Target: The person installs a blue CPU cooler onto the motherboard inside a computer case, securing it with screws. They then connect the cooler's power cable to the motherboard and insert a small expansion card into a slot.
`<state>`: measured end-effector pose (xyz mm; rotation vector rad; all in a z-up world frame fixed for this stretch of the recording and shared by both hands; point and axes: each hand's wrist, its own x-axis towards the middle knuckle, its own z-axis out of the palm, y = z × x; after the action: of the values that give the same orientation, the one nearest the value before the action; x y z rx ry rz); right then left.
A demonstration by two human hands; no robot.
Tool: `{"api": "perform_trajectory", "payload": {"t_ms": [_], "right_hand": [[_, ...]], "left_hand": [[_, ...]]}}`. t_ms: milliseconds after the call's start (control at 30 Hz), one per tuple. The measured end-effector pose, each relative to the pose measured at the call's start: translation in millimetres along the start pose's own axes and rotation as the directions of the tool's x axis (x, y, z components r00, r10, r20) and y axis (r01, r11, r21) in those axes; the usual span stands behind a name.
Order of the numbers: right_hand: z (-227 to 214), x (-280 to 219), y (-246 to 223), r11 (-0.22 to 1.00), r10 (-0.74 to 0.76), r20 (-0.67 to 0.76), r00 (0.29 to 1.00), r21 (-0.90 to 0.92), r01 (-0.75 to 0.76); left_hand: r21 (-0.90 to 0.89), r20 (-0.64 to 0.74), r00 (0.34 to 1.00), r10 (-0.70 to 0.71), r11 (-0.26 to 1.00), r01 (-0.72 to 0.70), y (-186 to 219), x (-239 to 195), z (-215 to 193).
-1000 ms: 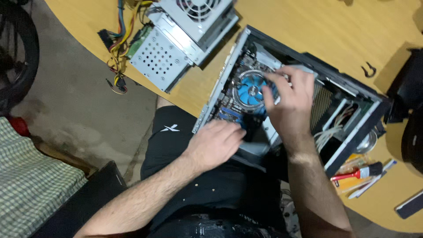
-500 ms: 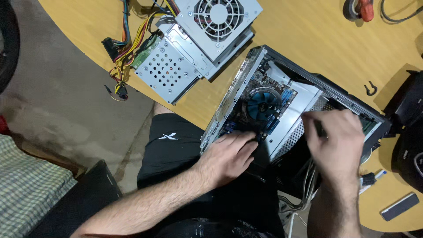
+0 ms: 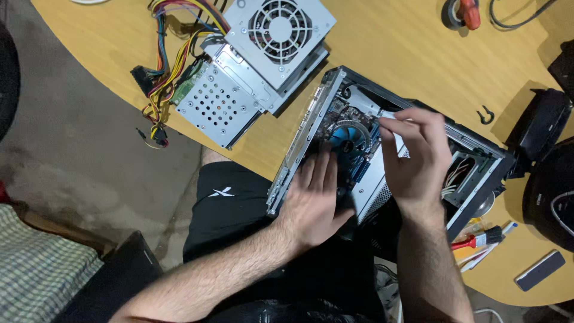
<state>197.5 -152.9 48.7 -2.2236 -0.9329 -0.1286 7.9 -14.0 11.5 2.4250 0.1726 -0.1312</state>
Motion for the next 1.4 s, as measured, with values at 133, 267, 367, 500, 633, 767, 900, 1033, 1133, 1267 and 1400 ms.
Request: {"api": "perform_trajectory", "payload": {"t_ms": [133, 267, 367, 500, 633, 767, 900, 1033, 1133, 1267, 1400], "right_hand": [[4.2, -15.2, 15.5, 0.999, -0.008, -0.055, 0.998, 0.032, 0.01], [12.5, -36.8, 37.3, 0.996, 0.078, -0.079, 0.994, -0.042, -0.082], [13.7, -35.6, 29.0, 0.995, 0.101, -0.058, 0.993, -0.018, -0.103], [10.4, -29.5, 21.6, 0.985, 0.095, -0.031, 0.995, 0.148, -0.089], [5.0, -28.8, 27.9, 0.983, 0.086, -0.04, 0.995, 0.164, -0.079], [2.7, -32.9, 28.9, 0.964, 0.148, 0.021, 0.989, 0.221, -0.149], [0.2, -32.7, 24.7, 0.913, 0.178, 0.097, 0.979, 0.354, -0.201], [4.0, -36.4, 26.7, 0.911, 0.158, 0.119, 0.98, 0.364, -0.191], [2.2, -37.2, 26.6, 0.861, 0.131, 0.095, 0.987, 0.482, -0.161], [0.5, -34.8, 23.0, 0.844, 0.07, 0.122, 0.99, 0.522, -0.124], [-1.6, -34.3, 21.3, 0.844, 0.014, 0.226, 0.974, 0.52, -0.132]], "left_hand": [[0.02, 0.027, 1.0, -0.004, 1.0, 0.003, 2.4, 4.2, -15.0], [0.01, 0.148, 0.988, -0.04, 0.999, 0.039, 3.9, 7.6, -26.3], [-0.018, 0.231, 0.973, -0.023, 0.999, 0.028, 1.4, -4.0, -27.5], [-0.1, 0.314, 0.949, 0.011, 0.995, 0.022, -1.6, -21.9, -32.8], [-0.126, 0.303, 0.953, -0.021, 0.99, 0.061, 4.0, -5.6, -50.6], [-0.243, 0.245, 0.962, -0.12, 0.953, 0.18, 16.4, 15.7, -64.8], [-0.154, 0.122, 0.985, -0.118, 0.979, 0.136, 14.4, 33.2, -59.6], [0.301, -0.226, 0.941, 0.252, 0.937, -0.178, -36.8, 51.5, -26.4], [0.485, -0.322, 0.904, 0.279, 0.869, -0.096, -33.9, 69.3, -53.1], [0.322, -0.25, 0.961, 0.117, 0.946, -0.032, -37.5, 75.0, -55.3], [0.257, -0.223, 0.971, 0.083, 0.966, -0.024, -51.3, 77.4, -43.4]]}}
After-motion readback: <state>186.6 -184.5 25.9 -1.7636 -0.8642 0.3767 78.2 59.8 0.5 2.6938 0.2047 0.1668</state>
